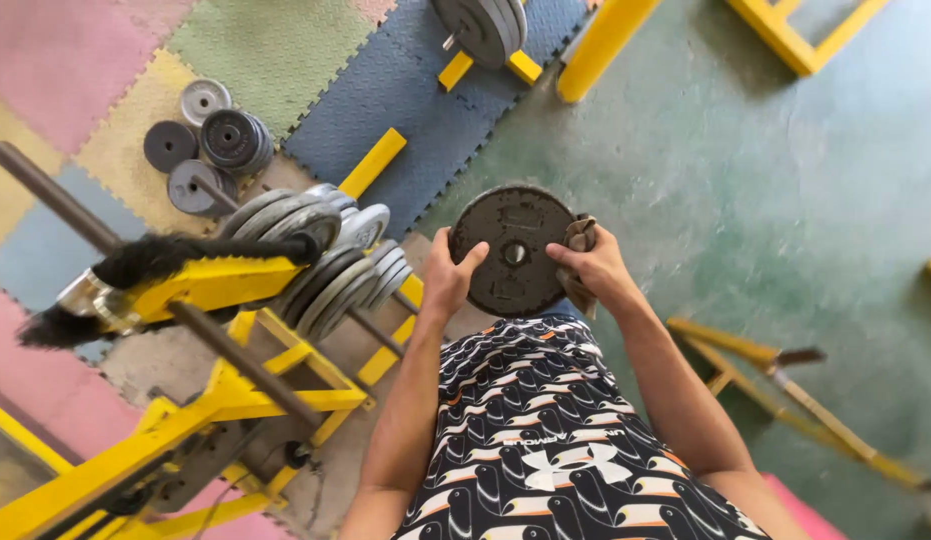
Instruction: Picking up weight plates from the floor, wiping them with a cloth, and loading them onto a weight machine rack.
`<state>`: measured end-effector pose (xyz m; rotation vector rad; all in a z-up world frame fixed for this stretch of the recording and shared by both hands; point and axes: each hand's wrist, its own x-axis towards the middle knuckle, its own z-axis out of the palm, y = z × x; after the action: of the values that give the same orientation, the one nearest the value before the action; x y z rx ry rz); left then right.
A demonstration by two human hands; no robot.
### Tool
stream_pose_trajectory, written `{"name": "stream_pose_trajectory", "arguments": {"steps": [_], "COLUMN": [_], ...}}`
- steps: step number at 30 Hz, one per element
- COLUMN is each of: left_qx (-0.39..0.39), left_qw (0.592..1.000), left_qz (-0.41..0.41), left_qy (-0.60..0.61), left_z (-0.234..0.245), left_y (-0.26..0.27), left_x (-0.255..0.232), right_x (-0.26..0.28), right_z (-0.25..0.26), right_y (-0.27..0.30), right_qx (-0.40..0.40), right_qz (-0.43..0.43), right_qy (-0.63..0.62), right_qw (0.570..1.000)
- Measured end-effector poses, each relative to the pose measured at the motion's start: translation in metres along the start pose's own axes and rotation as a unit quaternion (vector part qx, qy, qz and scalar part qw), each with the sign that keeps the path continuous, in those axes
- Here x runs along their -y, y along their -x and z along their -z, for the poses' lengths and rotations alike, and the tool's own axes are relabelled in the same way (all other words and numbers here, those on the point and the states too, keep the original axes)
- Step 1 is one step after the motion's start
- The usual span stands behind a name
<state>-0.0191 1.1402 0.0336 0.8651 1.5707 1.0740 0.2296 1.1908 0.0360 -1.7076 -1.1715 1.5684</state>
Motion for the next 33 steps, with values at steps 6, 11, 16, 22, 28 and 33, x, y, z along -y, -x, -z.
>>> {"name": "stream_pose_trajectory", "arguments": {"steps": [6, 11, 16, 22, 28, 33], "left_qx": [-0.072, -0.106, -0.131, -0.158, -0.186, -0.216], "left_qw": [0.996, 0.994, 0.991, 0.987, 0.980, 0.971], "left_qz": [-0.013, -0.002, 0.012, 0.031, 0.005, -0.007], "left_qy": [0.044, 0.000, -0.026, 0.013, 0.066, 0.099], "left_z": [-0.062, -0.090, -0.095, -0.080, -0.038, 0.025], "left_y": [-0.069, -0.107, -0.132, -0.165, -0.221, -0.277], "left_x": [-0.049, -0.088, -0.101, -0.117, -0.117, -0.120], "right_x": [0.070, 0.103, 0.113, 0.145, 0.181, 0.230], "right_z": [0.060, 0.087, 0.086, 0.065, 0.009, -0.070], "right_y": [-0.113, -0.180, -0.223, -0.260, -0.322, -0.372], "right_qx": [0.081, 0.121, 0.148, 0.187, 0.209, 0.235], "right_qz": [0.015, 0.036, 0.028, 0.030, 0.051, 0.066], "right_qy": [0.049, 0.065, 0.064, 0.051, 0.090, 0.128], "right_qw": [0.995, 0.990, 0.987, 0.981, 0.973, 0.961]}}
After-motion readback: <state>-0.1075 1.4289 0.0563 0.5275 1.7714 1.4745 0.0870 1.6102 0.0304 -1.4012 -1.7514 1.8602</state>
